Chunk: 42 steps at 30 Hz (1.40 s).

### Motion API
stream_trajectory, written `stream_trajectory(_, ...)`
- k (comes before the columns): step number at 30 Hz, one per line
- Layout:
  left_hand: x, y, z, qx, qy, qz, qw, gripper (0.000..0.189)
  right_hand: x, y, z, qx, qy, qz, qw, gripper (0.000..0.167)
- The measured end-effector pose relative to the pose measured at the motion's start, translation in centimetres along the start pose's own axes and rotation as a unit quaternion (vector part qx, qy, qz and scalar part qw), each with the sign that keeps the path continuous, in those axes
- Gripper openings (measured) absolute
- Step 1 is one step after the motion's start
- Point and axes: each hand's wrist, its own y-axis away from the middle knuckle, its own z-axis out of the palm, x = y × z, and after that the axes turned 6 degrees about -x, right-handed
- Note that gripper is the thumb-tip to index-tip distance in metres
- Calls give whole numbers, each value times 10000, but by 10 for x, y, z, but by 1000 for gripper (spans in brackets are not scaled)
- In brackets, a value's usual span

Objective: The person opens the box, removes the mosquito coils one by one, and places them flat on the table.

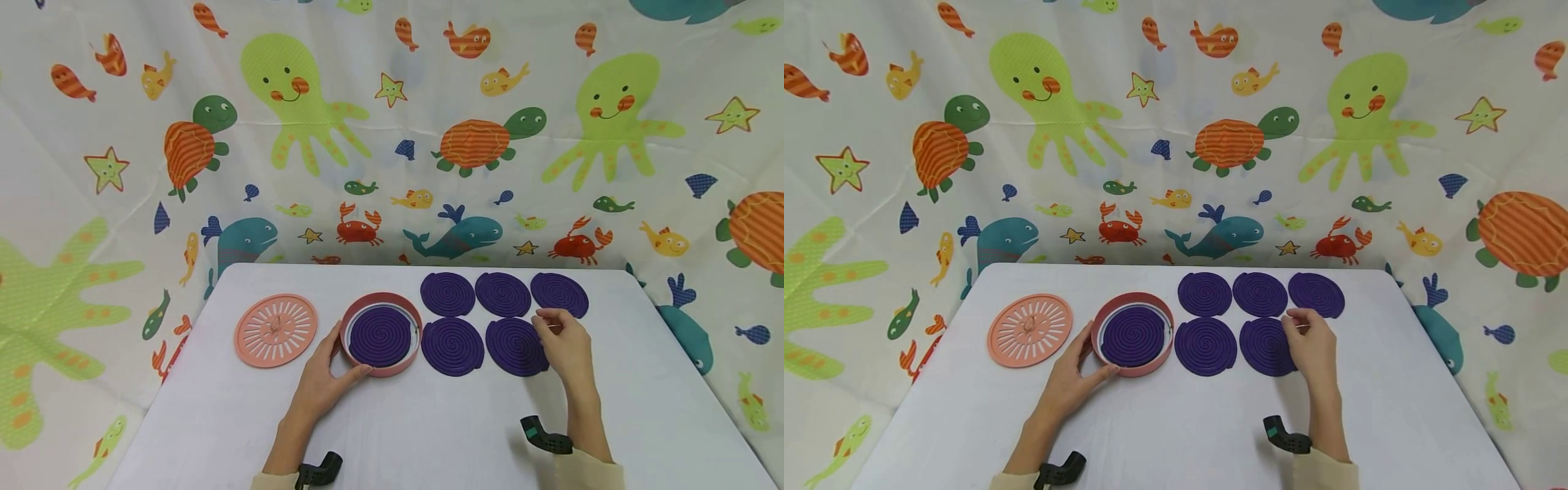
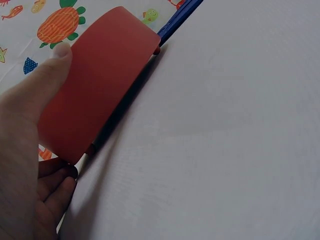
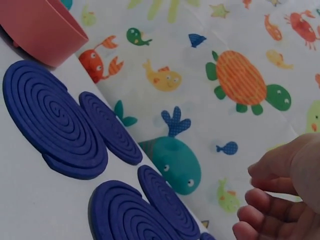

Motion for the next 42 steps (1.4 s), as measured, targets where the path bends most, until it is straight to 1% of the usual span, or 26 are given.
stream_trajectory(5,0,0,0,17,-4,12,10000,105,-3,1,2,-37,-70,-94,9999,33)
stream_trajectory(14,2,0,-1,18,14,20,10000,105,-10,1,5,-6,-127,-201,9997,31)
stream_trajectory(25,1,-1,-1,39,73,50,10000,105,-16,6,5,-38,-49,-426,9991,32)
stream_trajectory(30,1,-1,-1,39,87,36,9999,104,-21,7,6,-4,-184,-443,9988,33)
stream_trajectory(37,0,-1,0,16,90,-18,10000,105,-28,9,7,87,-231,-491,9985,31)
stream_trajectory(42,1,0,-1,-18,115,-43,9999,106,-32,12,6,41,-281,-546,9981,32)
